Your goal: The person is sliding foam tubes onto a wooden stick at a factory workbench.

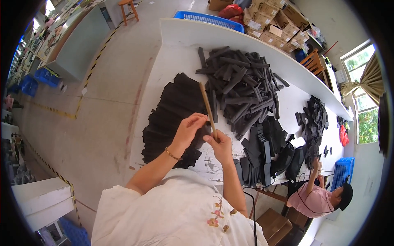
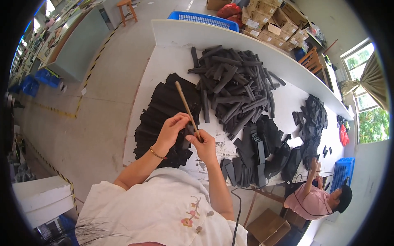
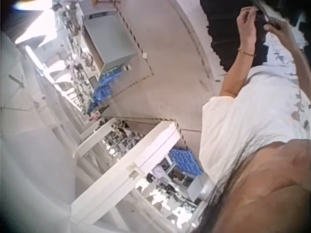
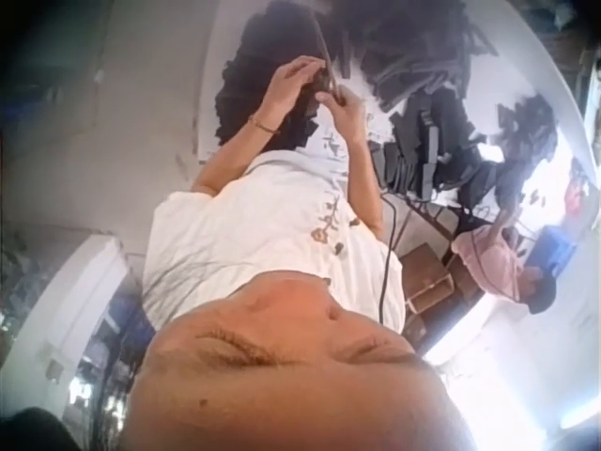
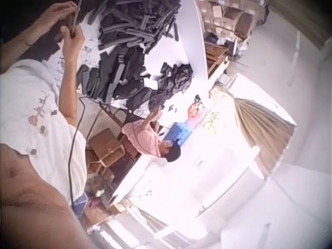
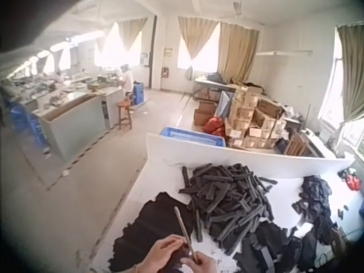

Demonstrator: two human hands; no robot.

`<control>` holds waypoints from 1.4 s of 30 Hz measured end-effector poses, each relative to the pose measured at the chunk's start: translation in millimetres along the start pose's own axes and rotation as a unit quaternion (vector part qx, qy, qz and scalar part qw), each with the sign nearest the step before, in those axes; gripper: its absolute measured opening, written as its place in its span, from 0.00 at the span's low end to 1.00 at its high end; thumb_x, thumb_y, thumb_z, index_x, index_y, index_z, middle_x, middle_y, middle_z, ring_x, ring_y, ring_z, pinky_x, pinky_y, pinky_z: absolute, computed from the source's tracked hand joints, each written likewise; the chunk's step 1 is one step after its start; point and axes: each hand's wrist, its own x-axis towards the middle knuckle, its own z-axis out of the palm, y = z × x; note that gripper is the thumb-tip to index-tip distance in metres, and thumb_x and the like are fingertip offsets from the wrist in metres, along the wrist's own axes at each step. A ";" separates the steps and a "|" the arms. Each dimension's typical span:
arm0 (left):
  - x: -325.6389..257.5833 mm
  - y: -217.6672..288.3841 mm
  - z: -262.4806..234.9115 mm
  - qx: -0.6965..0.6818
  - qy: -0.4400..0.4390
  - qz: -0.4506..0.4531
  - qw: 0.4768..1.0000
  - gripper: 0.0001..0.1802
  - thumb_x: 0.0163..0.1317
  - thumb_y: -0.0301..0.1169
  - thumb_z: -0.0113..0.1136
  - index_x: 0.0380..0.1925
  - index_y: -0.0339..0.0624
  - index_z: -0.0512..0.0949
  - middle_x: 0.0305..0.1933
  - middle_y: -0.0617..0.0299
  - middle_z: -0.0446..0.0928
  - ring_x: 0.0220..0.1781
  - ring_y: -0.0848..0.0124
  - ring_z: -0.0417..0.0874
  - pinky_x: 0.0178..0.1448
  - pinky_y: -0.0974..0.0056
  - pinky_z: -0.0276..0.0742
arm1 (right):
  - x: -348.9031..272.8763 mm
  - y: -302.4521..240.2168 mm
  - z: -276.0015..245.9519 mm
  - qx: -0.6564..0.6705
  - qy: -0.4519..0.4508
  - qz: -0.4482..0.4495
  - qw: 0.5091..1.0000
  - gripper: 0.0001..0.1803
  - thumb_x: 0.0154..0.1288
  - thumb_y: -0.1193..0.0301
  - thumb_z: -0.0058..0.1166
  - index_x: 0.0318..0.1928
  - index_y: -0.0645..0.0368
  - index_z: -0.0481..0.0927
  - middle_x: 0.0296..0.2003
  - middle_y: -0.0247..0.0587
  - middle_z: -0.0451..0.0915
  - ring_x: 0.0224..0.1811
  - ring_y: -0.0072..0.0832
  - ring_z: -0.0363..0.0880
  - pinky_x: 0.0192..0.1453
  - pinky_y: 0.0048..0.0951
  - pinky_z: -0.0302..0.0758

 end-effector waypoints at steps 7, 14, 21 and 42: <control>4.3 -2.3 -2.5 -0.057 -0.004 -0.023 0.998 0.15 0.70 0.40 0.50 0.33 0.39 0.75 0.50 0.61 0.74 0.51 0.74 0.74 0.54 0.64 0.72 | 0.8 14.5 3.0 0.002 0.015 -0.029 0.999 0.17 0.62 0.66 0.62 0.23 0.59 0.69 0.17 0.22 0.61 0.21 0.13 0.54 0.24 0.19 0.52; -35.7 -22.0 18.2 0.003 -0.105 -0.197 0.975 0.12 0.69 0.37 0.49 0.41 0.39 0.73 0.24 0.66 0.72 0.18 0.80 0.67 0.23 0.76 0.63 | 16.6 8.3 -0.7 0.050 0.086 0.015 0.995 0.14 0.65 0.69 0.58 0.25 0.61 0.73 0.16 0.26 0.66 0.17 0.13 0.63 0.20 0.20 0.59; -53.5 -46.7 0.9 0.007 -0.112 -0.174 0.978 0.17 0.71 0.36 0.44 0.24 0.42 0.71 0.16 0.69 0.66 0.16 0.82 0.62 0.19 0.74 0.56 | 99.5 -48.1 -40.1 -0.060 0.229 -0.106 0.966 0.14 0.66 0.63 0.56 0.28 0.59 0.75 0.15 0.28 0.69 0.14 0.14 0.66 0.19 0.18 0.56; 115.7 -31.4 -106.6 0.578 -0.136 0.224 0.773 0.10 0.44 0.28 0.69 0.24 0.46 0.76 0.33 0.67 0.75 0.47 0.67 0.74 0.54 0.59 0.65 | 6.4 57.7 -98.6 -0.364 0.085 -0.076 0.924 0.10 0.61 0.69 0.58 0.43 0.54 0.81 0.26 0.41 0.76 0.28 0.39 0.77 0.31 0.35 0.72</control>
